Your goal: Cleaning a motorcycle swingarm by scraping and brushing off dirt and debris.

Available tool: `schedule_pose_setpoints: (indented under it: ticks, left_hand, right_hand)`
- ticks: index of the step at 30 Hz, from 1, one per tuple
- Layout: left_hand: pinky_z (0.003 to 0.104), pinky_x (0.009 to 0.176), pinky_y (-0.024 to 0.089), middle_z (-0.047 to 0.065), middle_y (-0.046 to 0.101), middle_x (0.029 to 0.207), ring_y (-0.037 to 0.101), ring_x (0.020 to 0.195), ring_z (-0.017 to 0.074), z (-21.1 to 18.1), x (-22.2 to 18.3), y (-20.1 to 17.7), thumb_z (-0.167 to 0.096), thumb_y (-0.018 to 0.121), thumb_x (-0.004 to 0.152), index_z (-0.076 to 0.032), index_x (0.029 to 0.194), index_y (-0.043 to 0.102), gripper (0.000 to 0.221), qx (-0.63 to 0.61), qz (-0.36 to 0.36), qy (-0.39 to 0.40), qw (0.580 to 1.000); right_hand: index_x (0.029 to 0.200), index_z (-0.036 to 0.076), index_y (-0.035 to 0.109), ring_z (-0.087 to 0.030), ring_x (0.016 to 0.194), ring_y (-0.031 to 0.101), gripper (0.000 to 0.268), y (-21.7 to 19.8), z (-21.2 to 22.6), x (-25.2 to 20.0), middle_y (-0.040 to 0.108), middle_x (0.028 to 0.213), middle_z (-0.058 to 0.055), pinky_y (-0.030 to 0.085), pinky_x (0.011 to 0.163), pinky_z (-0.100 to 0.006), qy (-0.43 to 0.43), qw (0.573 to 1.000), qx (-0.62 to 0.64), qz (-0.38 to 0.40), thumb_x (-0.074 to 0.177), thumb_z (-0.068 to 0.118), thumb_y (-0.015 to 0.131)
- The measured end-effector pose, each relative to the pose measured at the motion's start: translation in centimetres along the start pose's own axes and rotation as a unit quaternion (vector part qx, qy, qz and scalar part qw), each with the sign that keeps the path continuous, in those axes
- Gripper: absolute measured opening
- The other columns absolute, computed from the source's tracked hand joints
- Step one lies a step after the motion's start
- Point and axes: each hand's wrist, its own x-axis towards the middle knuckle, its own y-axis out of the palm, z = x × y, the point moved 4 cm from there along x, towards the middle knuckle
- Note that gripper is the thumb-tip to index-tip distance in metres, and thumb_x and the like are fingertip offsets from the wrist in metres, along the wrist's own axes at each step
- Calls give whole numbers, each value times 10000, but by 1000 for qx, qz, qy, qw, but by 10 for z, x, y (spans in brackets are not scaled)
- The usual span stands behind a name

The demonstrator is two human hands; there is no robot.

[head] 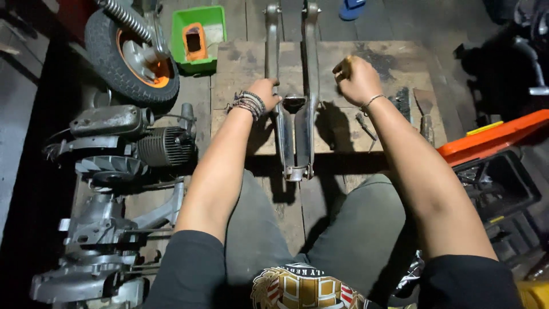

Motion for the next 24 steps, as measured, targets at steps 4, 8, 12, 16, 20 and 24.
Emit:
schedule_pose_setpoints:
  ticks: [4, 8, 12, 16, 20, 24]
  left_hand:
    - [478, 1114, 485, 180, 636, 1387, 567, 1337, 352, -5, 18, 14, -232, 631, 985, -47, 1439, 575, 493, 18, -26, 10, 999]
    - [490, 1142, 459, 212, 621, 1404, 558, 1349, 365, -42, -10, 15, -288, 649, 987, -16, 1457, 548, 553, 20, 13, -4, 1000]
    - [496, 1133, 462, 179, 632, 1403, 565, 1347, 350, -63, -16, 24, -355, 638, 992, -52, 1457, 562, 560, 65, 23, -1, 998]
    - [500, 1121, 468, 172, 631, 1407, 565, 1349, 340, -74, -19, 31, -385, 647, 986, -63, 1459, 559, 579, 73, 27, -9, 997]
    - [527, 1121, 461, 198, 634, 1393, 568, 1340, 362, -79, -18, 35, -399, 658, 984, -45, 1444, 568, 588, 71, 33, -14, 997]
    - [531, 1091, 496, 218, 660, 1337, 602, 1294, 378, -92, -24, 36, -387, 676, 971, -4, 1373, 608, 560, 48, 40, -7, 998]
  right_hand:
    - [1086, 87, 714, -435, 1091, 670, 246, -36, 17, -22, 658, 1091, -175, 556, 919, -527, -37, 993, -108, 16, 852, 162, 702]
    - [1008, 86, 635, -507, 1050, 653, 158, -53, 14, -42, 611, 1046, -215, 542, 884, -577, -18, 997, -73, 36, 904, 204, 648]
    - [1012, 107, 643, -482, 1073, 652, 172, -68, 19, -59, 613, 1048, -199, 541, 894, -556, -5, 996, -80, 45, 909, 245, 636]
    - [1021, 108, 679, -453, 1092, 667, 218, -59, -8, -67, 640, 1077, -178, 548, 908, -537, 3, 992, -103, 79, 862, 256, 662]
    - [993, 78, 695, -469, 1094, 673, 222, -64, -19, -81, 668, 1054, -211, 541, 932, -553, -1, 987, -120, 106, 851, 241, 648]
    - [976, 52, 737, -463, 1091, 683, 238, -47, -70, -76, 702, 1018, -231, 541, 945, -540, -1, 988, -135, 76, 832, 217, 643]
